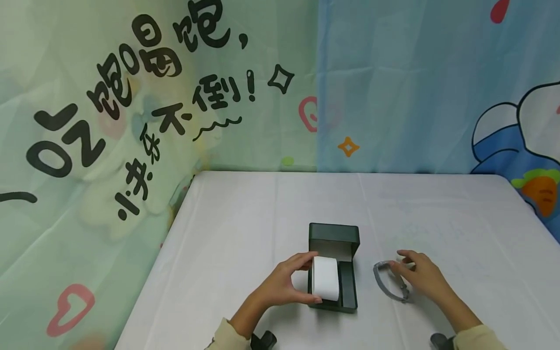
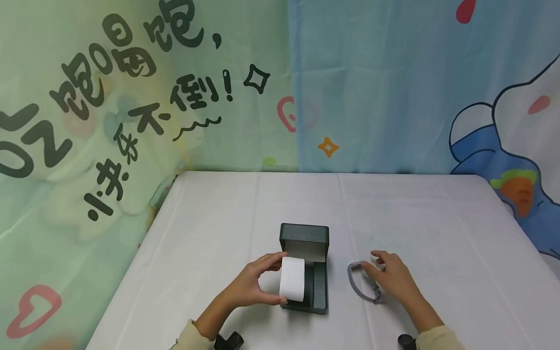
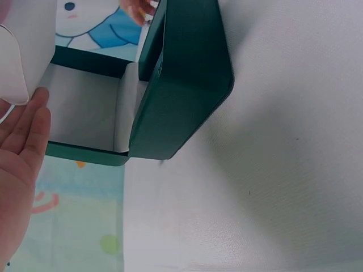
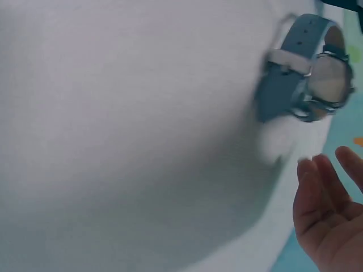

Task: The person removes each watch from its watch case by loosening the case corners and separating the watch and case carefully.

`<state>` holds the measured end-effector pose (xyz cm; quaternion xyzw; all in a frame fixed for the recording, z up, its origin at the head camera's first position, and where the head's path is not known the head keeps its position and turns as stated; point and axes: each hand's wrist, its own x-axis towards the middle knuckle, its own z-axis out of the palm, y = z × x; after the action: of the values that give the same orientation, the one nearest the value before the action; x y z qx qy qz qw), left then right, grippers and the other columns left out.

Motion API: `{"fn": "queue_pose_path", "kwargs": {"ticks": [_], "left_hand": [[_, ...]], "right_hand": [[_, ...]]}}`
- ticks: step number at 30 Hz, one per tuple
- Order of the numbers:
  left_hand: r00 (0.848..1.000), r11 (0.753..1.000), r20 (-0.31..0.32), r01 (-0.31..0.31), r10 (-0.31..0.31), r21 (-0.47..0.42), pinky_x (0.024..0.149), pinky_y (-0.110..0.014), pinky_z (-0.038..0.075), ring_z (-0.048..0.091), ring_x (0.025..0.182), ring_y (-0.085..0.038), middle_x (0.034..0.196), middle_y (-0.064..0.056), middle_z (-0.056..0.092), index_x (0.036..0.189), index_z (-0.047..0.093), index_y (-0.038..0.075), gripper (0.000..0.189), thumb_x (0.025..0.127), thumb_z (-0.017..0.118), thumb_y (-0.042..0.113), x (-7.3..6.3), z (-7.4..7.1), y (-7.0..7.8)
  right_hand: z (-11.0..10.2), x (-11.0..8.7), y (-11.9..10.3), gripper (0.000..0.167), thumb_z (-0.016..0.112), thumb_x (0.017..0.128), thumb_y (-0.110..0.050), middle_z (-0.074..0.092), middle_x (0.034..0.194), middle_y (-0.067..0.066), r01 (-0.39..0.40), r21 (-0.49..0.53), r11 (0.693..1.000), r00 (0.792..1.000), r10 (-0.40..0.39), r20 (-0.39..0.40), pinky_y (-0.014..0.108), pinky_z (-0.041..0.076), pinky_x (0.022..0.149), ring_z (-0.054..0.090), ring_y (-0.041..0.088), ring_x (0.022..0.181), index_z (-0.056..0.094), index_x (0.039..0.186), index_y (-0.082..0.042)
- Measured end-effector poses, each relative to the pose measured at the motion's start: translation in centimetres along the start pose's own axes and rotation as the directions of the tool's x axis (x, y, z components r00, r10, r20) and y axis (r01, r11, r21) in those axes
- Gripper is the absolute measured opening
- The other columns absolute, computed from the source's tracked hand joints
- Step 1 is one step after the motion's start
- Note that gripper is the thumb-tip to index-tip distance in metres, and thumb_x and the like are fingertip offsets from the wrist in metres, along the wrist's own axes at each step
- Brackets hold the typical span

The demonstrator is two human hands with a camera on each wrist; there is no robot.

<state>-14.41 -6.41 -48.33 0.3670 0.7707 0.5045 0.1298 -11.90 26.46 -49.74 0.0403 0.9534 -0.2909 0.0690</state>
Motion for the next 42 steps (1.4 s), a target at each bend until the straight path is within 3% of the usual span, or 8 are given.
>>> {"fn": "queue_pose_path", "kwargs": {"ticks": [5, 8, 14, 18, 22, 26, 34, 42], "left_hand": [[1.000, 1.000, -0.014, 0.003, -0.003, 0.005, 0.098, -0.026, 0.041, 0.053, 0.114, -0.016, 0.133, -0.006, 0.048, 0.138, 0.038, 0.007, 0.081, 0.069, 0.080, 0.017, 0.0, 0.0, 0.0], [1.000, 1.000, -0.020, 0.006, -0.006, 0.008, 0.098, -0.026, 0.041, 0.054, 0.113, -0.016, 0.132, -0.006, 0.048, 0.137, 0.038, 0.007, 0.081, 0.068, 0.080, 0.016, 0.0, 0.1, 0.1], [1.000, 1.000, -0.008, 0.030, -0.030, 0.005, 0.099, -0.027, 0.041, 0.054, 0.114, -0.021, 0.133, -0.011, 0.048, 0.137, 0.037, 0.004, 0.081, 0.068, 0.079, 0.010, 0.2, 0.2, 0.9], [1.000, 1.000, -0.006, 0.001, -0.001, 0.008, 0.098, -0.027, 0.042, 0.054, 0.114, -0.024, 0.131, -0.017, 0.048, 0.135, 0.038, -0.003, 0.078, 0.068, 0.078, 0.006, 0.1, -0.4, 3.0], [0.997, 0.996, -0.015, -0.080, 0.081, 0.030, 0.096, -0.026, 0.044, 0.054, 0.113, -0.026, 0.128, -0.021, 0.049, 0.133, 0.038, -0.007, 0.078, 0.068, 0.078, 0.004, 0.1, -0.5, 3.6], [0.992, 0.991, -0.023, -0.125, 0.126, 0.044, 0.095, -0.024, 0.044, 0.054, 0.112, -0.021, 0.128, -0.016, 0.050, 0.134, 0.038, -0.003, 0.079, 0.067, 0.080, 0.008, 0.3, 0.4, 1.8], [0.994, 0.984, -0.001, -0.110, 0.112, 0.141, 0.098, -0.025, 0.041, 0.049, 0.119, -0.015, 0.136, -0.009, 0.046, 0.137, 0.037, 0.004, 0.082, 0.069, 0.080, 0.019, 0.7, 0.8, 0.2], [0.997, 0.944, 0.052, -0.064, 0.049, 0.323, 0.103, -0.032, 0.037, 0.043, 0.127, -0.019, 0.139, -0.007, 0.044, 0.140, 0.033, 0.007, 0.084, 0.073, 0.076, 0.031, 1.6, 1.2, -1.3]], "right_hand": [[-0.7, -0.6, -1.6, 0.060, 0.050, 0.093, -0.035, 0.038, 0.121, 0.035, 0.075, 0.041, 0.996, 0.994, -0.071, -0.088, 0.055, 0.044, 0.076, 0.044, 0.048, 0.105, 0.038, 0.130, 0.010], [-0.6, -1.4, -3.4, 0.054, 0.054, 0.091, -0.028, 0.036, 0.126, 0.032, 0.184, 0.092, 0.979, 0.960, -0.159, -0.229, 0.053, 0.042, 0.081, 0.040, 0.045, 0.110, 0.039, 0.131, 0.006], [0.9, -3.1, -6.6, 0.051, 0.067, 0.078, -0.007, 0.046, 0.124, 0.019, 0.505, 0.093, 0.858, 0.763, -0.393, -0.513, 0.008, 0.029, 0.092, 0.035, 0.002, 0.122, 0.049, 0.125, 0.003], [1.8, -4.0, -8.2, 0.067, 0.073, 0.074, -0.019, 0.041, 0.134, 0.015, 0.657, 0.044, 0.753, 0.689, -0.576, -0.439, 0.011, 0.018, 0.104, 0.024, 0.000, 0.131, 0.045, 0.129, 0.005], [2.4, -4.6, -9.8, 0.096, 0.078, 0.069, -0.034, 0.027, 0.145, 0.017, 0.635, 0.096, 0.766, 0.765, -0.607, -0.217, 0.048, 0.031, 0.103, 0.017, 0.015, 0.137, 0.025, 0.143, -0.002], [2.7, -4.8, -10.6, 0.094, 0.078, 0.069, -0.034, 0.037, 0.139, 0.017, 0.546, 0.110, 0.830, 0.837, -0.538, -0.097, 0.055, 0.044, 0.085, 0.040, 0.030, 0.123, 0.026, 0.142, -0.005], [3.0, -4.2, -10.4, 0.077, 0.078, 0.070, -0.033, 0.051, 0.126, 0.010, 0.561, 0.050, 0.826, 0.823, -0.551, -0.138, 0.048, 0.048, 0.079, 0.050, 0.027, 0.111, 0.042, 0.131, -0.002], [3.9, -2.9, -9.4, 0.076, 0.074, 0.073, -0.036, 0.049, 0.127, 0.019, 0.505, 0.069, 0.860, 0.863, -0.503, -0.050, 0.055, 0.046, 0.082, 0.048, 0.038, 0.113, 0.041, 0.132, -0.001]]}}
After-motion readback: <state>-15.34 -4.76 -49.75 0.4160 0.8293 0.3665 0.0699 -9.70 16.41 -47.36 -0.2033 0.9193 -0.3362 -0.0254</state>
